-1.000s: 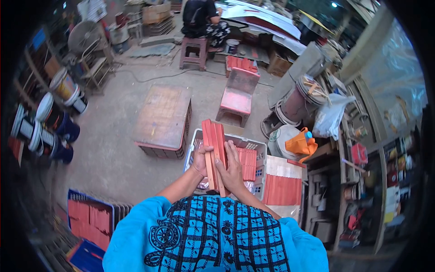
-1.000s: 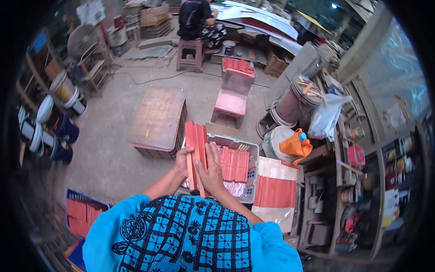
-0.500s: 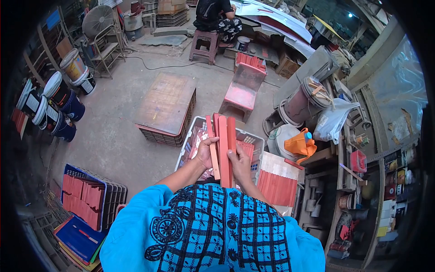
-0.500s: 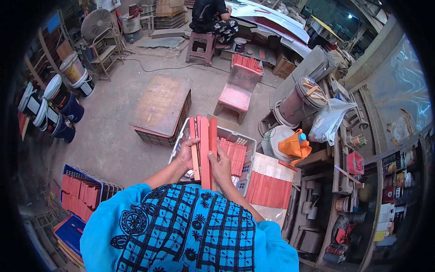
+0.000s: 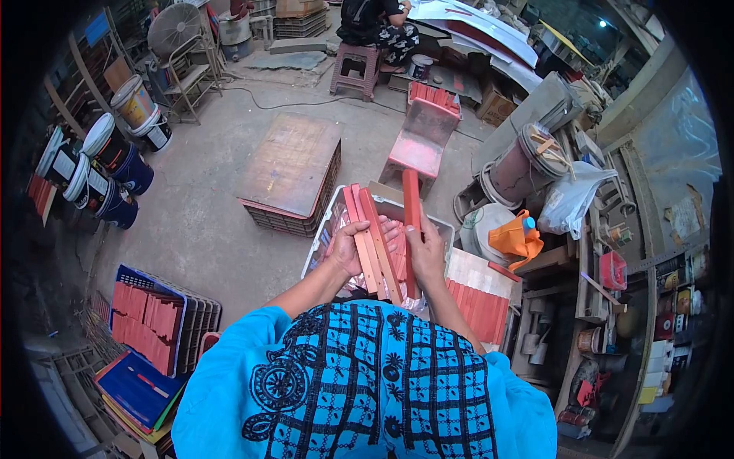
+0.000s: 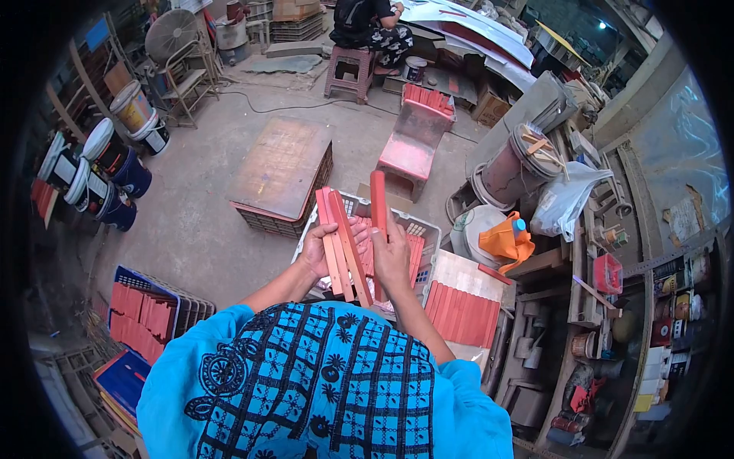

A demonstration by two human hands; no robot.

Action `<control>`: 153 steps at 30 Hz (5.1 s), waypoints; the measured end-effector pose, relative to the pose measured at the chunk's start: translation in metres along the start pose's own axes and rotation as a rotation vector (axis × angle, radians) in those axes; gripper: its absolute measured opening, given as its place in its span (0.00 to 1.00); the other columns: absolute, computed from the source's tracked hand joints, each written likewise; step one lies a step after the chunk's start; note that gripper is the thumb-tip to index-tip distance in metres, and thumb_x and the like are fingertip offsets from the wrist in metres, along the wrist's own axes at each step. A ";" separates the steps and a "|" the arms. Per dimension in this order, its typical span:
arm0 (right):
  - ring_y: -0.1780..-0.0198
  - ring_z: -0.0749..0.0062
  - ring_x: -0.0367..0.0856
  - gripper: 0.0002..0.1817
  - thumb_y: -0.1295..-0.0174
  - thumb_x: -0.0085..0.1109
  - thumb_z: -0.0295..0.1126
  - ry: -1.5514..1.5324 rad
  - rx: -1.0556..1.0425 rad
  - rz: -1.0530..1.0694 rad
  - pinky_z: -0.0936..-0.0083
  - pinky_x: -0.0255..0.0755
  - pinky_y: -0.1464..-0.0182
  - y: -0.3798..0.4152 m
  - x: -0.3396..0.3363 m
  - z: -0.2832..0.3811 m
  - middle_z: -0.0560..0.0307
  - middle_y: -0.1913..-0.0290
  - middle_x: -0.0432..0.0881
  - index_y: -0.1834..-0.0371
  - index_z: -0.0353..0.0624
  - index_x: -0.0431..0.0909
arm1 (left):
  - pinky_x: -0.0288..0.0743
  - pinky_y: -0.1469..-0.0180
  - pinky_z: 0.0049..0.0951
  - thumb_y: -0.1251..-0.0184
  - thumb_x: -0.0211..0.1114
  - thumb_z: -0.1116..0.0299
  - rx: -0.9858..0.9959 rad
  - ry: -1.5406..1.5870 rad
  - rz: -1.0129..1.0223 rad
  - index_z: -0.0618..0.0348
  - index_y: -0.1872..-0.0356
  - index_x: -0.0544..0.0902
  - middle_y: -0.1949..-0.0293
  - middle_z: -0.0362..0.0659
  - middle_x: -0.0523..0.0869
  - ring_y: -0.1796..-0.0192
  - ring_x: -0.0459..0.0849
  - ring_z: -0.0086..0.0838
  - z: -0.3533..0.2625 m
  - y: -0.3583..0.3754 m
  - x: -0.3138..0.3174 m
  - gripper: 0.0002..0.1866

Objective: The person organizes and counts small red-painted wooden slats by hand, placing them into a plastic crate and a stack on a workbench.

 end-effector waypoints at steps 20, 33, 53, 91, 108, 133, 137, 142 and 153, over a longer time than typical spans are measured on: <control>0.37 0.40 0.58 0.41 0.45 0.55 0.47 0.552 -0.146 0.254 0.60 0.54 0.35 0.022 0.077 0.009 0.28 0.38 0.56 0.36 0.25 0.55 | 0.71 0.45 0.41 0.42 0.52 0.60 0.170 -0.096 -0.163 0.62 0.48 0.72 0.54 0.50 0.80 0.52 0.80 0.41 -0.025 0.017 -0.012 0.23; 0.32 0.44 0.54 0.30 0.38 0.50 0.40 0.426 -0.215 0.110 0.60 0.49 0.32 0.015 0.057 0.018 0.35 0.34 0.57 0.36 0.34 0.60 | 0.76 0.51 0.36 0.40 0.53 0.59 -0.070 -0.256 0.000 0.66 0.51 0.75 0.60 0.51 0.82 0.58 0.82 0.37 -0.056 0.009 -0.020 0.22; 0.50 0.57 0.76 0.50 0.58 0.67 0.58 0.340 0.342 1.070 0.70 0.68 0.47 0.060 -0.032 -0.048 0.41 0.52 0.77 0.35 0.37 0.59 | 0.63 0.42 0.39 0.56 0.64 0.52 -0.633 -1.809 0.397 0.62 0.38 0.53 0.47 0.66 0.71 0.43 0.72 0.50 0.056 0.043 -0.009 0.46; 0.48 0.47 0.68 0.37 0.60 0.69 0.46 0.751 0.869 -0.222 0.56 0.64 0.47 -0.056 0.273 -0.348 0.41 0.53 0.68 0.51 0.33 0.65 | 0.66 0.55 0.20 0.39 0.52 0.67 -0.474 -1.102 -0.398 0.63 0.49 0.75 0.61 0.39 0.78 0.58 0.75 0.22 -0.132 -0.110 -0.308 0.18; 0.58 0.68 0.71 0.15 0.47 0.49 0.25 -1.121 1.549 -1.093 0.70 0.68 0.57 0.022 0.323 -0.368 0.56 0.60 0.72 0.54 0.41 0.69 | 0.45 0.34 0.39 0.41 0.49 0.51 -0.655 -0.708 -0.731 0.55 0.39 0.64 0.38 0.42 0.67 0.35 0.60 0.32 -0.085 -0.199 -0.342 0.30; 0.60 0.61 0.73 0.11 0.55 0.48 0.20 -1.180 1.293 -1.251 0.55 0.66 0.44 0.017 0.269 -0.389 0.52 0.63 0.73 0.64 0.37 0.69 | 0.40 0.32 0.39 0.41 0.46 0.47 -0.536 -0.729 -0.638 0.58 0.32 0.55 0.30 0.42 0.55 0.29 0.51 0.32 -0.085 -0.213 -0.352 0.38; 0.58 0.71 0.73 0.17 0.54 0.48 0.19 -1.141 1.402 -1.089 0.62 0.65 0.46 0.027 0.259 -0.388 0.61 0.63 0.73 0.58 0.43 0.69 | 0.39 0.31 0.38 0.41 0.46 0.47 -0.533 -0.760 -0.627 0.58 0.32 0.54 0.30 0.43 0.54 0.29 0.50 0.33 -0.081 -0.212 -0.357 0.39; 0.58 0.69 0.74 0.22 0.51 0.51 0.21 -0.983 1.363 -1.073 0.64 0.71 0.53 0.046 0.219 -0.360 0.58 0.57 0.71 0.49 0.41 0.64 | 0.43 0.33 0.35 0.42 0.51 0.47 -0.468 -0.845 -0.620 0.55 0.32 0.56 0.31 0.41 0.57 0.30 0.52 0.32 -0.075 -0.206 -0.346 0.38; 0.60 0.70 0.76 0.21 0.42 0.48 0.22 0.536 0.717 -0.834 0.79 0.71 0.62 0.084 -0.106 -0.391 0.49 0.50 0.75 0.43 0.35 0.68 | 0.57 0.36 0.32 0.36 0.51 0.70 -0.095 -1.408 -0.666 0.63 0.35 0.62 0.37 0.52 0.67 0.37 0.66 0.37 0.003 -0.136 -0.338 0.27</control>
Point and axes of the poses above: each hand's wrist, its own y-axis away from the middle knuckle, its own x-axis out of the palm, z = x × y, the point moved 3 cm from there along -y, towards the middle knuckle
